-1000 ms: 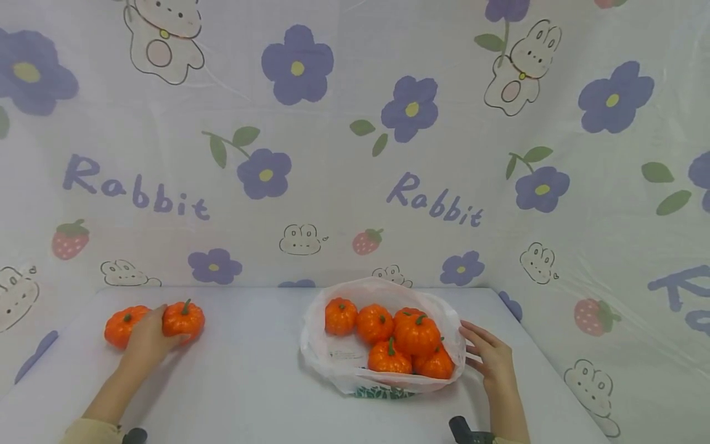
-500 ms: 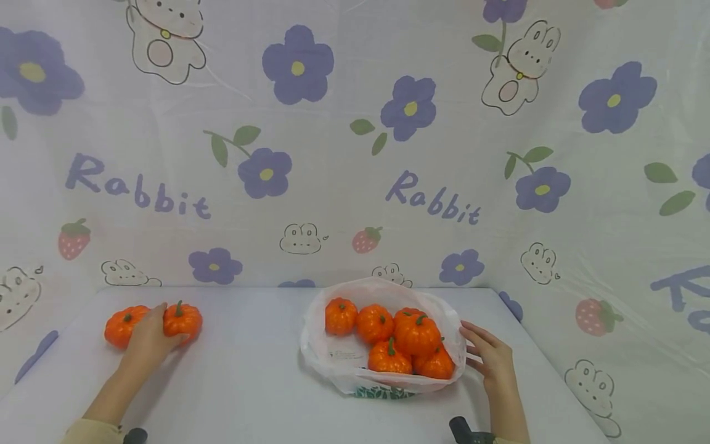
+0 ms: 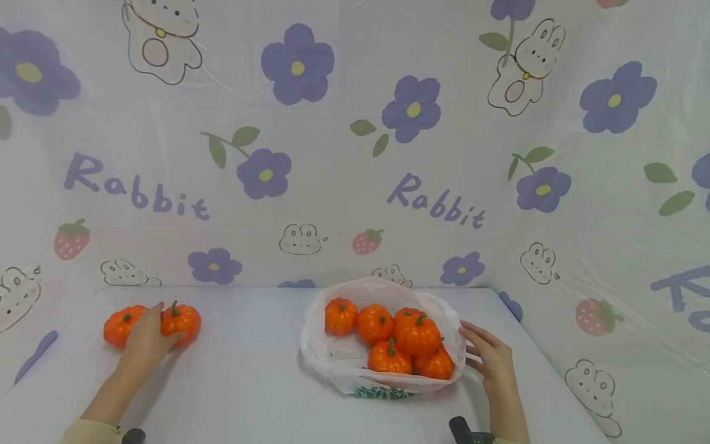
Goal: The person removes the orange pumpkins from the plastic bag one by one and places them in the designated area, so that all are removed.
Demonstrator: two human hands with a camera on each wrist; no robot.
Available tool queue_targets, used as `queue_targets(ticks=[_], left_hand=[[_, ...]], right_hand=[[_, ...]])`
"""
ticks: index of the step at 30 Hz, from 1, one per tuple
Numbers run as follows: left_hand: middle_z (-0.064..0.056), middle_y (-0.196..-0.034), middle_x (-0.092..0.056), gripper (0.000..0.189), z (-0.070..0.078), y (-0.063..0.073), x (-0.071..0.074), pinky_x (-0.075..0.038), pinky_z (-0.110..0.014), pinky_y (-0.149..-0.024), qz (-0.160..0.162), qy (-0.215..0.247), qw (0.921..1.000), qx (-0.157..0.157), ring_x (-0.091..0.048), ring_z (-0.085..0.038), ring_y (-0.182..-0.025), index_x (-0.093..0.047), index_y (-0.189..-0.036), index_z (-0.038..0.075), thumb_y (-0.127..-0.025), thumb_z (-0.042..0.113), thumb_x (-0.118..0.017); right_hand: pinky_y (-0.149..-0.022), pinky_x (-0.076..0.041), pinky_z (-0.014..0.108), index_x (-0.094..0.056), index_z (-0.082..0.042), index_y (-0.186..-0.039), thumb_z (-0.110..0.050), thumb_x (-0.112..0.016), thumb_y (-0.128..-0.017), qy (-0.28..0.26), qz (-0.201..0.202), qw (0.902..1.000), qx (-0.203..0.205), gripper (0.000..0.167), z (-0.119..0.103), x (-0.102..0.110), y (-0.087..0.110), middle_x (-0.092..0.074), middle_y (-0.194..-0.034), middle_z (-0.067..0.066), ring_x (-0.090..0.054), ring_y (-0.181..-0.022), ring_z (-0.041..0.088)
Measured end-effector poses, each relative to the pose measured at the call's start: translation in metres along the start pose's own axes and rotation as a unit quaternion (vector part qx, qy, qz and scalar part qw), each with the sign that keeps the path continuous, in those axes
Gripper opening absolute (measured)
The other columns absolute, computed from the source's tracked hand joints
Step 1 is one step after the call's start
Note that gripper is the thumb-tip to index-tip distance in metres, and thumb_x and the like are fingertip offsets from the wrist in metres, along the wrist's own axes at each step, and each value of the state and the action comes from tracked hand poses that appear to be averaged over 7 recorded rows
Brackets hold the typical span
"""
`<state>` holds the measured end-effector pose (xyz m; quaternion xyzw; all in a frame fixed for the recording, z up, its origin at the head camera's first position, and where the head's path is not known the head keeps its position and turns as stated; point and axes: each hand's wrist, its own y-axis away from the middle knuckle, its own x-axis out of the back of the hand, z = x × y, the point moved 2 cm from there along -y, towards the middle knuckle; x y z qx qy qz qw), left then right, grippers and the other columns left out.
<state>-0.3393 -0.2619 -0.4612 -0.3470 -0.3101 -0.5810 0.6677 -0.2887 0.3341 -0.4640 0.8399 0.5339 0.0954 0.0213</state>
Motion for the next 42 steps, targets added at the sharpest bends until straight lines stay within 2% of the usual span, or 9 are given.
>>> queue_targets(ticks=[7,13,23,29,36,38,42], left_hand=[[-0.043,-0.145,-0.028,0.082,-0.001,0.001,0.001,-0.029,-0.069,-0.109,0.005,0.005,0.9999,-0.008,-0.027,-0.059,-0.134,-0.020,-0.145,-0.019,-0.087,0.008,-0.070],[-0.040,-0.146,-0.029,0.083,0.002,0.002,0.002,-0.031,-0.068,-0.108,0.010,0.018,0.9997,-0.012,-0.028,-0.057,-0.134,-0.019,-0.147,-0.015,-0.087,0.011,-0.071],[-0.039,-0.145,-0.034,0.086,0.025,0.004,0.002,-0.033,-0.068,-0.107,0.045,0.039,0.9966,-0.056,-0.033,-0.057,-0.133,-0.022,-0.148,-0.013,-0.086,0.018,-0.073],[-0.038,-0.149,-0.031,0.096,0.040,0.005,-0.001,-0.033,-0.067,-0.109,0.043,0.056,0.9956,-0.061,-0.031,-0.056,-0.136,-0.022,-0.150,-0.009,-0.085,0.037,-0.075],[-0.035,-0.150,-0.032,0.095,0.056,0.008,-0.008,-0.032,-0.065,-0.111,0.053,0.043,0.9950,-0.073,-0.033,-0.054,-0.136,-0.025,-0.150,-0.006,-0.084,0.041,-0.075],[-0.033,-0.151,-0.033,0.095,0.061,0.008,-0.010,-0.034,-0.064,-0.110,0.057,0.043,0.9946,-0.076,-0.039,-0.052,-0.133,-0.027,-0.150,-0.004,-0.083,0.042,-0.075],[-0.031,-0.152,-0.032,0.094,0.071,0.009,-0.013,-0.032,-0.064,-0.112,0.051,0.054,0.9935,-0.087,-0.037,-0.050,-0.135,-0.027,-0.150,-0.005,-0.084,0.044,-0.073]], right_hand=[[-0.103,-0.052,0.035,-0.053,-0.013,-0.140,-0.047,-0.064,-0.091,0.005,0.003,1.0000,0.004,0.060,0.001,0.001,0.000,-0.043,-0.150,0.013,-0.053,-0.118,0.026],[-0.103,-0.052,0.035,-0.051,-0.011,-0.142,-0.048,-0.064,-0.091,0.005,0.000,1.0000,0.008,0.065,0.002,0.000,0.000,-0.042,-0.151,0.015,-0.049,-0.125,0.032],[-0.098,-0.055,0.029,-0.051,-0.012,-0.142,-0.046,-0.063,-0.092,0.002,-0.005,1.0000,0.005,0.062,0.000,0.002,0.001,-0.042,-0.152,0.014,-0.048,-0.127,0.031],[-0.112,-0.043,0.042,-0.049,-0.011,-0.143,-0.047,-0.062,-0.092,0.000,-0.009,0.9999,0.007,0.064,0.000,0.001,0.000,-0.040,-0.152,0.016,-0.046,-0.130,0.033],[-0.105,-0.050,0.036,-0.051,-0.012,-0.142,-0.047,-0.063,-0.091,-0.002,-0.006,1.0000,0.005,0.063,0.001,0.001,-0.001,-0.042,-0.152,0.015,-0.047,-0.129,0.033],[-0.106,-0.050,0.037,-0.051,-0.011,-0.142,-0.047,-0.063,-0.091,-0.002,-0.005,1.0000,0.005,0.063,0.001,0.001,-0.001,-0.042,-0.152,0.015,-0.047,-0.129,0.032],[-0.107,-0.049,0.038,-0.051,-0.011,-0.142,-0.047,-0.063,-0.091,-0.001,-0.003,1.0000,0.005,0.063,0.001,0.001,-0.001,-0.042,-0.151,0.015,-0.047,-0.129,0.032]])
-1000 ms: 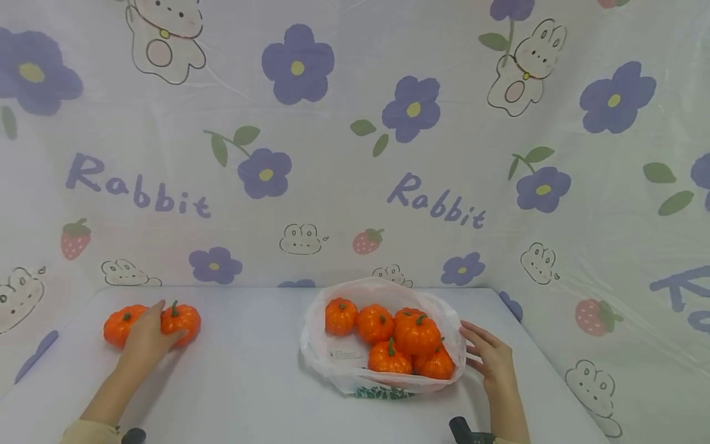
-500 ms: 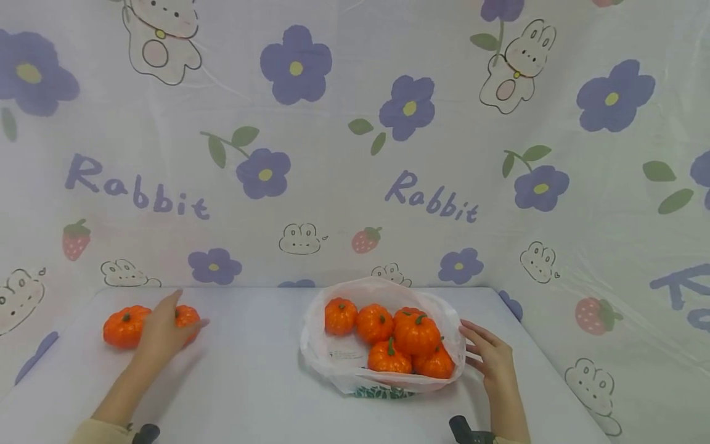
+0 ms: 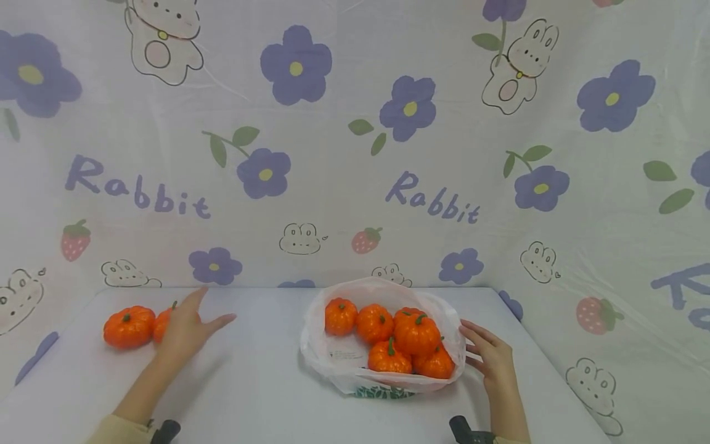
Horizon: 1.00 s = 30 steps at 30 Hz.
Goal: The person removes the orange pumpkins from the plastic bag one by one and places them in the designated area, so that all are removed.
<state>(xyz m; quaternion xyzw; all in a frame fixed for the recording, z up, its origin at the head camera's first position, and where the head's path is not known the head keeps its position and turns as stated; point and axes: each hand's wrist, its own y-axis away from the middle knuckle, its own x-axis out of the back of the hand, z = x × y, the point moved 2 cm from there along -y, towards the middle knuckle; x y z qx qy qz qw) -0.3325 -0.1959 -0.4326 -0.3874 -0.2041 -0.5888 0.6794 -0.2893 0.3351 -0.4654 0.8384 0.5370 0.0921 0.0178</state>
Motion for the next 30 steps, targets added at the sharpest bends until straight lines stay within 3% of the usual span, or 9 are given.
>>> queue_targets(ticks=[6,30], left_hand=[[-0.030,-0.155,-0.027,0.096,0.015,-0.003,-0.007,-0.028,-0.063,-0.115,-0.028,0.003,0.9996,0.009,-0.027,-0.049,-0.143,-0.026,-0.151,-0.004,-0.085,0.048,-0.071],[-0.024,-0.156,-0.033,0.090,0.061,-0.004,-0.050,-0.033,-0.059,-0.114,-0.064,0.041,0.9971,-0.009,-0.033,-0.043,-0.143,-0.029,-0.151,0.001,-0.084,0.042,-0.074]], right_hand=[[-0.100,-0.054,0.032,-0.052,-0.012,-0.141,-0.049,-0.065,-0.090,0.002,0.004,1.0000,-0.002,0.064,-0.002,0.000,0.001,-0.043,-0.151,0.015,-0.049,-0.127,0.031],[-0.106,-0.049,0.038,-0.051,-0.011,-0.142,-0.048,-0.063,-0.092,0.001,0.010,0.9999,-0.007,0.063,-0.005,-0.002,0.004,-0.043,-0.151,0.016,-0.050,-0.127,0.032]])
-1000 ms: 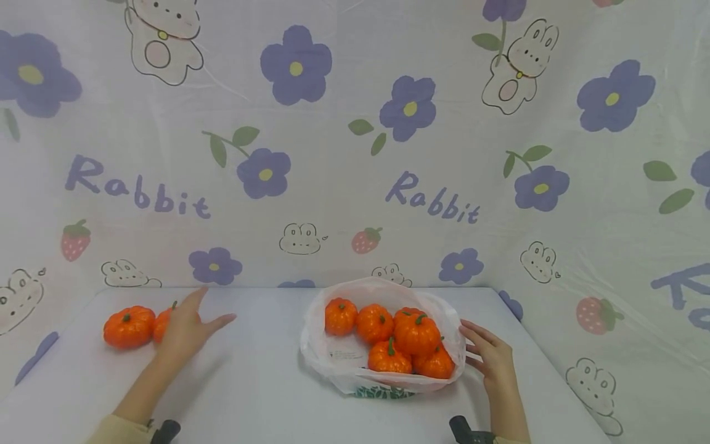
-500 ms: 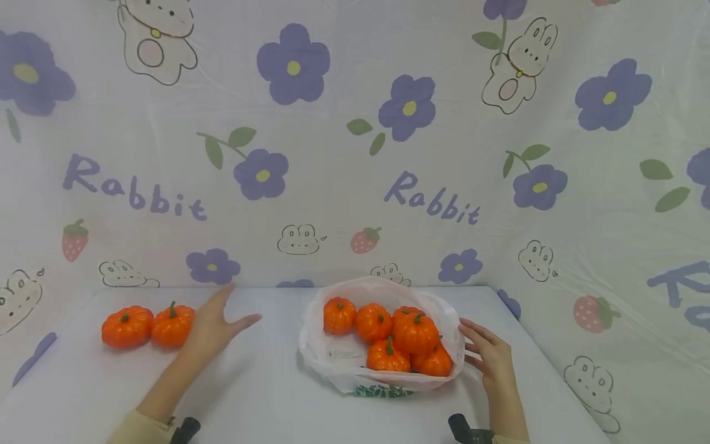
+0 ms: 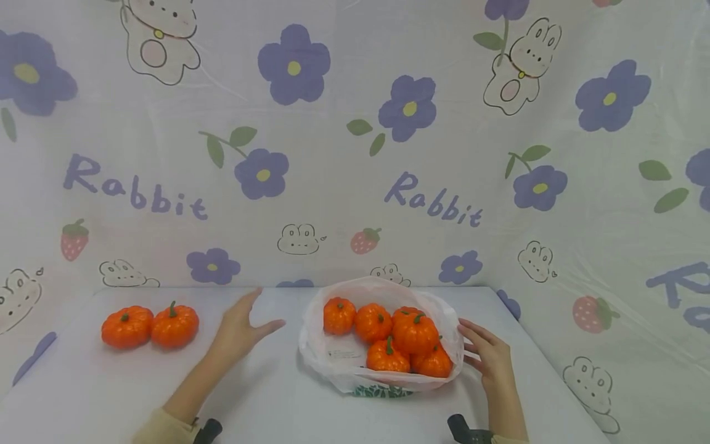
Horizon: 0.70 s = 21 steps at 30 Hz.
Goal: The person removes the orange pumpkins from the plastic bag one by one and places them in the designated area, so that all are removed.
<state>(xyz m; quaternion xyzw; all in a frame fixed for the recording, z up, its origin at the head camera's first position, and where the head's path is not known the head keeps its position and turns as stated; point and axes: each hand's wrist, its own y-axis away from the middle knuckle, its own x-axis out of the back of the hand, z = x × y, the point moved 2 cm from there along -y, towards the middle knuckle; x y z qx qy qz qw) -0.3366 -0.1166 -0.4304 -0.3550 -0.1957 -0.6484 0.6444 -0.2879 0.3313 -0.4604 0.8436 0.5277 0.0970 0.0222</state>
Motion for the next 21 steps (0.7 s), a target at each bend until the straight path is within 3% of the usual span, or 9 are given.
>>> queue_targets(ticks=[5,14,21], left_hand=[[-0.021,-0.155,-0.036,0.088,0.008,-0.003,-0.012,-0.040,-0.057,-0.110,-0.001,0.016,0.9999,-0.004,-0.038,-0.041,-0.141,-0.031,-0.152,0.006,-0.084,0.039,-0.075],[-0.019,-0.154,-0.039,0.084,0.026,-0.006,-0.032,-0.045,-0.055,-0.107,-0.001,0.039,0.9989,-0.027,-0.046,-0.041,-0.135,-0.036,-0.150,0.008,-0.082,0.035,-0.078],[-0.016,-0.152,-0.043,0.084,0.038,-0.006,-0.043,-0.045,-0.054,-0.108,-0.005,0.044,0.9984,-0.036,-0.046,-0.038,-0.137,-0.039,-0.149,0.009,-0.080,0.036,-0.079]], right_hand=[[-0.106,-0.049,0.038,-0.051,-0.012,-0.142,-0.047,-0.063,-0.092,0.000,-0.002,1.0000,0.000,0.062,0.000,0.000,0.000,-0.043,-0.151,0.015,-0.050,-0.127,0.031],[-0.094,-0.056,0.027,-0.052,-0.013,-0.141,-0.047,-0.064,-0.091,-0.001,-0.002,1.0000,-0.002,0.061,0.001,0.000,0.000,-0.043,-0.151,0.014,-0.051,-0.125,0.029],[-0.109,-0.047,0.039,-0.049,-0.012,-0.144,-0.048,-0.063,-0.092,-0.001,-0.006,1.0000,-0.005,0.065,0.000,0.000,0.000,-0.041,-0.153,0.015,-0.047,-0.130,0.033]])
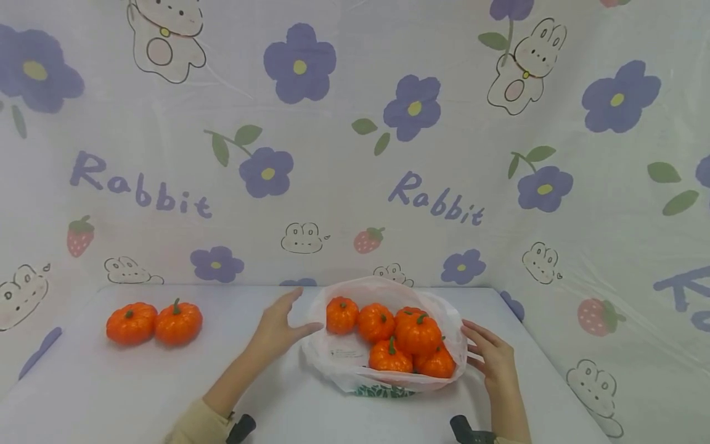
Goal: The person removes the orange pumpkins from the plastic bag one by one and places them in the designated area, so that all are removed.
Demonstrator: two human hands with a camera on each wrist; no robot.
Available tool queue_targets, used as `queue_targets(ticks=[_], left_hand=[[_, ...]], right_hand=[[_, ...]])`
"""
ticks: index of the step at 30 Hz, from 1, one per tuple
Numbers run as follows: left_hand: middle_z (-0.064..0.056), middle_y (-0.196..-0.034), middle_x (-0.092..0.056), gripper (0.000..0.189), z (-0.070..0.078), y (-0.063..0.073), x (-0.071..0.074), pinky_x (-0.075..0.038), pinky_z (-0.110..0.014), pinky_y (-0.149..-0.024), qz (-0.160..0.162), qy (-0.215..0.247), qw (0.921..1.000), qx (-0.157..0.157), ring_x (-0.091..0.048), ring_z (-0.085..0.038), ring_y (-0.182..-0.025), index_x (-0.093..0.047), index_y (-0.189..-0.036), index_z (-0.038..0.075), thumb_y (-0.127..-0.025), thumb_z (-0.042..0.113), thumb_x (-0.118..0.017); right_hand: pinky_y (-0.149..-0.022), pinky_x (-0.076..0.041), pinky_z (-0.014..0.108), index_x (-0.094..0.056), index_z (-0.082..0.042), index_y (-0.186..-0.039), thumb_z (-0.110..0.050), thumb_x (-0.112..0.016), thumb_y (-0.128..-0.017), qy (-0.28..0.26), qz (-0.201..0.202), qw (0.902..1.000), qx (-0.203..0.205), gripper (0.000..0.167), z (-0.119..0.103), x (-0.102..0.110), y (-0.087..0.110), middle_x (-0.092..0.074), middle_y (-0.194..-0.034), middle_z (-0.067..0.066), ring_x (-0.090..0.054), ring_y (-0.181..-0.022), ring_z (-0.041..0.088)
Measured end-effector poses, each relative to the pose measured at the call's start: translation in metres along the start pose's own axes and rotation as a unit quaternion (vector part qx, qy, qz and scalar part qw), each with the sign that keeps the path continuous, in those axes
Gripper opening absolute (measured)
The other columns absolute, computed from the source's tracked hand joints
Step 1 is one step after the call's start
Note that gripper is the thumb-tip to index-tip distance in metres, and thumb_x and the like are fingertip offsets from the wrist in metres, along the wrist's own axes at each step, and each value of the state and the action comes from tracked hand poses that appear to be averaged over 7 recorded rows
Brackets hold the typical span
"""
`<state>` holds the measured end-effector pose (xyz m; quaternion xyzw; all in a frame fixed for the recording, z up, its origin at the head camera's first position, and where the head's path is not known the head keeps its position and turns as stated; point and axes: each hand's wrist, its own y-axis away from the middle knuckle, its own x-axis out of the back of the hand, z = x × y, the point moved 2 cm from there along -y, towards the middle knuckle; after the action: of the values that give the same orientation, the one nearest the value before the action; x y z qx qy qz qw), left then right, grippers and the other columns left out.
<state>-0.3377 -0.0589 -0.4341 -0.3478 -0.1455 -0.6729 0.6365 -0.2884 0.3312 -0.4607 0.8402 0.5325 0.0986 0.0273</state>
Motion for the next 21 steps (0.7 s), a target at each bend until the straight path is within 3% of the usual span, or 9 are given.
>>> queue_targets(ticks=[8,21], left_hand=[[-0.012,-0.151,-0.046,0.080,0.011,-0.002,-0.014,-0.046,-0.053,-0.107,-0.012,0.039,0.9992,0.000,-0.048,-0.036,-0.135,-0.043,-0.147,0.011,-0.080,0.031,-0.081],[-0.012,-0.150,-0.047,0.082,0.027,-0.002,-0.033,-0.046,-0.052,-0.107,-0.038,0.090,0.9946,-0.033,-0.047,-0.035,-0.136,-0.043,-0.147,0.013,-0.078,0.034,-0.082]], right_hand=[[-0.103,-0.052,0.034,-0.051,-0.014,-0.142,-0.048,-0.064,-0.091,0.004,0.002,1.0000,-0.002,0.063,-0.001,0.001,0.001,-0.043,-0.152,0.013,-0.053,-0.122,0.027],[-0.104,-0.051,0.035,-0.049,-0.013,-0.143,-0.047,-0.062,-0.092,0.005,0.001,1.0000,0.001,0.063,-0.001,0.000,0.002,-0.041,-0.152,0.015,-0.047,-0.131,0.033]])
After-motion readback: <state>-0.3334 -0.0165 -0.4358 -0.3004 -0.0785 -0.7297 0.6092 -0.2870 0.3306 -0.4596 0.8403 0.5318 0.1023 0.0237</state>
